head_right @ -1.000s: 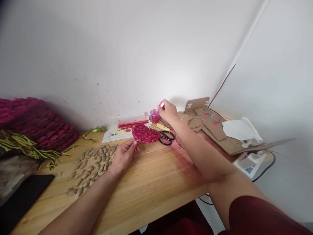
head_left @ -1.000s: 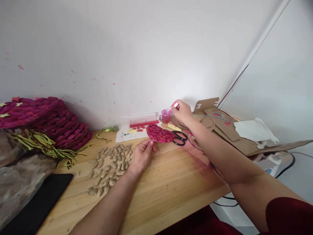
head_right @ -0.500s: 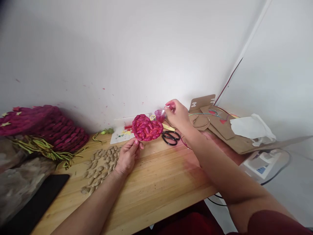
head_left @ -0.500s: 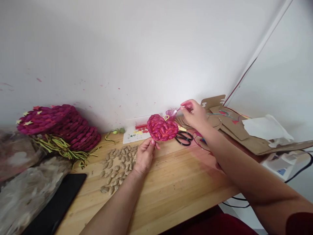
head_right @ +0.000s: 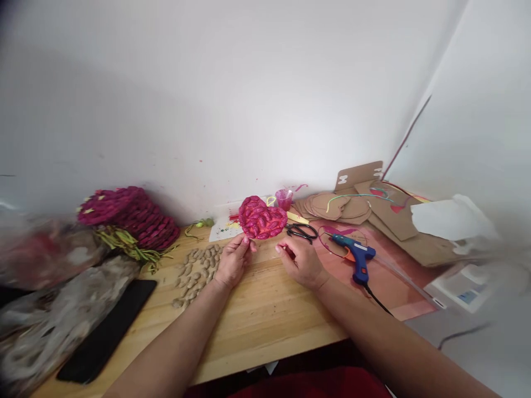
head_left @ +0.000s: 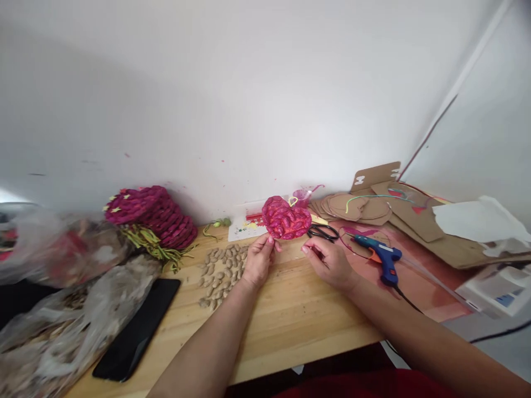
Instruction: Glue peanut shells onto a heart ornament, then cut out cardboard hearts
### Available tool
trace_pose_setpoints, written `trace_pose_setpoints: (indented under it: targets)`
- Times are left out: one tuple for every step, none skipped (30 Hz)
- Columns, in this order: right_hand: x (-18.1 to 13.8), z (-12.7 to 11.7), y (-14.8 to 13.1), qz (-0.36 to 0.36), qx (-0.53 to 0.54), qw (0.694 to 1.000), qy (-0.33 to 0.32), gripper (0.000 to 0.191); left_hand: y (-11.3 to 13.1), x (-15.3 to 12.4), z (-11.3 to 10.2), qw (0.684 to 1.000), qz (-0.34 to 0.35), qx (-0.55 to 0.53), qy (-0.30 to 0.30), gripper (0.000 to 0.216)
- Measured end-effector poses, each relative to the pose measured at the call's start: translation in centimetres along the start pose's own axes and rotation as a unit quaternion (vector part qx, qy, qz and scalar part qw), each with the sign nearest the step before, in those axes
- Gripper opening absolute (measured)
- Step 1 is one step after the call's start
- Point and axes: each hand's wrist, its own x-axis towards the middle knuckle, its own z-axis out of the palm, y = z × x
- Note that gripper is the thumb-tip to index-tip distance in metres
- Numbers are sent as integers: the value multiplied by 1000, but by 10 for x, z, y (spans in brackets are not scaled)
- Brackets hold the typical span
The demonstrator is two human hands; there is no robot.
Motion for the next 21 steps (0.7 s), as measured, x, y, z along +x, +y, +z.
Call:
trace_pose_setpoints:
  targets:
    - [0,0,1,-7,-3,1000,-4,21,-1,0,0,1000,-2,-9,4,50]
    - [0,1,2,-9,-8,1000,-1,22,-2,0,1,1000,-6,-19,4,50]
    - [0,1,3,-8,-13,1000,0,22,-2,1,1,999,-8,-33,6,52]
    - [0,1,5,-2,-20,1000,7,22,-3,1,2,999,-7,-34,15,53]
    - [-1,2,7,6,-27,1000,1,22,-4,2,2,999,-5,-33,27,55]
    - [-1,2,9,10,-32,999,1,24,-5,3,2,999,-3,-33,37,56]
    - [-1,3,11,14,-35,999,-5,25,-5,4,3,998,-3,-35,44,57]
    - [-1,3,12,17,-36,999,-13,27,-5,5,3,998,-3,-37,53,57]
    - [-1,4,14,20,-36,999,-23,28,-5,5,3,997,-4,-39,59,57]
    - [0,4,15,25,-35,998,-36,29,-4,5,4,997,-5,-41,66,57]
    - [0,4,16,31,-35,998,-48,29,-3,5,5,997,-6,-43,71,57]
    - [1,4,16,40,-36,997,-61,30,-1,5,6,996,-9,-44,76,56]
    - [2,4,17,49,-38,996,-72,30,0,5,8,996,-12,-44,79,55]
    - [3,4,17,58,-41,994,-80,30,2,4,9,996,-16,-43,83,53]
    - [4,3,17,65,-43,993,-86,30,4,3,10,995,-19,-43,86,52]
    - [5,3,18,70,-45,993,-88,31,6,3,12,995,-23,-42,91,51]
    - [6,3,18,74,-46,992,-87,31,9,1,12,994,-27,-42,96,50]
    - [6,3,18,77,-46,992,-83,31,12,-1,13,994,-30,-42,101,48]
    - [6,3,18,81,-47,992,-80,31,15,-4,12,993,-33,-43,104,47]
    - [7,3,19,85,-49,992,-77,31,20,-8,11,993,-36,-44,105,47]
    - [7,3,20,89,-51,992,-75,31,25,-13,9,993,-37,-45,103,45]
